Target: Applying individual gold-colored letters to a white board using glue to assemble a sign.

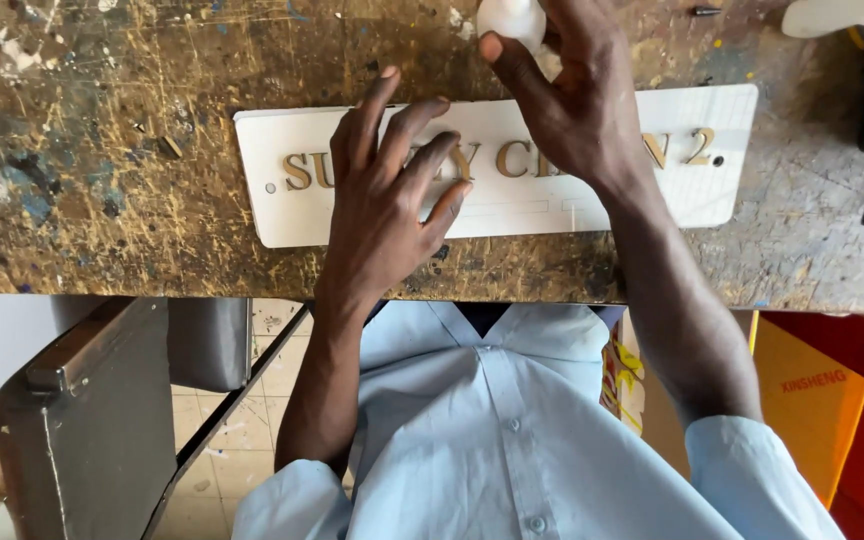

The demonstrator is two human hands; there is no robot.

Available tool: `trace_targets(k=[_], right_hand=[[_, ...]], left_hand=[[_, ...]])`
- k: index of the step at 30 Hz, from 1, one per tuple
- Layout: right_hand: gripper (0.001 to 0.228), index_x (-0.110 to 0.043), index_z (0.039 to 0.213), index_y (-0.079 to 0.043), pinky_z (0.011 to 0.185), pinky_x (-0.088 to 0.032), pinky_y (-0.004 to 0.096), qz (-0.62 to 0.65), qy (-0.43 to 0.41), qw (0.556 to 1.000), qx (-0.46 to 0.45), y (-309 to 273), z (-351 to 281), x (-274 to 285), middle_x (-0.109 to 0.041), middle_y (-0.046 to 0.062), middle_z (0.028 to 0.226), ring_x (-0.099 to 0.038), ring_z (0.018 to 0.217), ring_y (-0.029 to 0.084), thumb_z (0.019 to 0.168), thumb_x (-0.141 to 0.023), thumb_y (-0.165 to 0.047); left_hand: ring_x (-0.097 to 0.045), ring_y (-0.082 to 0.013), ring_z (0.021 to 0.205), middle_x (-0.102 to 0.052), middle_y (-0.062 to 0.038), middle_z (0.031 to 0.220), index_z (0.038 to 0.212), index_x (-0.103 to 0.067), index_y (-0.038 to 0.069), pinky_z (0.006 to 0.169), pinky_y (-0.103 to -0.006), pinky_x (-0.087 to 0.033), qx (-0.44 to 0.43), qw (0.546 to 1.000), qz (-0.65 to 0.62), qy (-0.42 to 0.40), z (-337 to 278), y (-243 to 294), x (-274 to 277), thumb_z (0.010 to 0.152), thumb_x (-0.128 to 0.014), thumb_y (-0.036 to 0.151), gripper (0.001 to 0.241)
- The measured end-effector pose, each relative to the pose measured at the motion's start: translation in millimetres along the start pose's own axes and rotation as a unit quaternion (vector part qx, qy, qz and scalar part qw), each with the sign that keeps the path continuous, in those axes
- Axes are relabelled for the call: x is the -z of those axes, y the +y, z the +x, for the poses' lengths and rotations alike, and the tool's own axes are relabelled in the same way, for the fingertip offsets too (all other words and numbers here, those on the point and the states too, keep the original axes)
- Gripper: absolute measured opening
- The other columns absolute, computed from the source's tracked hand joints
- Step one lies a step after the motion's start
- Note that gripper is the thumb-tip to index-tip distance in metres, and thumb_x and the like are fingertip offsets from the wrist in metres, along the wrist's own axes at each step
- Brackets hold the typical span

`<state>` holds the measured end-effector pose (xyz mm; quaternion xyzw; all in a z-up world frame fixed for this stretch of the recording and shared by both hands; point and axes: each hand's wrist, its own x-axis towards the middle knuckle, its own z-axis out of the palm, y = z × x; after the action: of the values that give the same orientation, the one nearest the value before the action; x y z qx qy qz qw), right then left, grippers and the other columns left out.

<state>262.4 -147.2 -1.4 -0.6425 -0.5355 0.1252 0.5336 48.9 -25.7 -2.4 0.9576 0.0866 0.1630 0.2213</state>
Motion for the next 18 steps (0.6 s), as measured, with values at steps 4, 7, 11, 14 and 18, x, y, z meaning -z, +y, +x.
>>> trace_targets(k=[4, 7, 11, 14, 18], right_hand=[[0.041, -0.056, 0.165, -0.007, 0.078, -0.038, 0.037, 0.023, 0.011, 0.999, -0.02, -6.8, -4.2, 5.0, -0.069, 0.013, 0.144, -0.05, 0.095, 0.021, 0.132, -0.07, -0.027], [0.05, -0.051, 0.148, 0.002, 0.112, -0.065, 0.046, 0.156, 0.045, 0.985, -0.056, -6.1, -5.0, 13.2, -0.069, 0.027, 0.149, -0.072, 0.139, 0.039, 0.118, -0.084, -0.02], [0.087, -0.039, 0.183, -0.012, 0.137, -0.069, 0.053, 0.193, 0.046, 0.975, -0.099, 25.5, -22.4, 40.8, -0.039, 0.013, 0.196, -0.039, 0.189, 0.036, 0.121, -0.093, 0.014], [0.033, -0.074, 0.139, -0.019, 0.084, -0.066, 0.024, 0.298, 0.035, 0.934, -0.193, 35.0, -24.0, 44.4, -0.078, -0.002, 0.134, -0.079, 0.111, 0.017, 0.111, -0.09, -0.019], [0.033, -0.067, 0.109, -0.012, 0.085, -0.058, 0.032, 0.246, 0.065, 0.945, -0.203, 33.2, -29.9, 37.1, -0.065, -0.003, 0.1, -0.067, 0.094, 0.015, 0.114, -0.085, -0.038]], left_hand=[[-0.033, -0.0398, 0.162, -0.059, -0.016, 0.155, 0.126, -0.078, 0.0, 0.133, -0.0675, -0.036, -0.003, 1.0, -0.011, 0.018, -3.5, -4.1, -0.9, 0.106, -0.096, 0.022, 0.034], [-0.04, -0.0374, 0.157, -0.065, -0.016, 0.15, 0.127, -0.079, 0.001, 0.132, -0.0616, -0.035, -0.008, 0.996, -0.026, 0.082, -11.9, -14.0, -3.5, 0.107, -0.092, 0.027, 0.035], [-0.048, -0.0367, 0.151, -0.069, -0.016, 0.14, 0.125, -0.077, 0.002, 0.128, -0.0589, -0.038, 0.017, 0.988, -0.038, 0.146, -23.6, -20.2, 0.0, 0.11, -0.082, 0.032, 0.034], [-0.055, -0.0392, 0.145, -0.069, -0.016, 0.134, 0.126, -0.074, 0.001, 0.125, -0.0575, -0.045, 0.034, 0.977, -0.079, 0.195, -26.3, -13.0, 2.2, 0.112, -0.078, 0.03, 0.032], [-0.057, -0.0382, 0.145, -0.066, -0.014, 0.137, 0.133, -0.071, 0.005, 0.125, -0.0566, -0.047, 0.066, 0.973, -0.087, 0.203, -31.7, -6.5, -6.7, 0.112, -0.08, 0.028, 0.032]])
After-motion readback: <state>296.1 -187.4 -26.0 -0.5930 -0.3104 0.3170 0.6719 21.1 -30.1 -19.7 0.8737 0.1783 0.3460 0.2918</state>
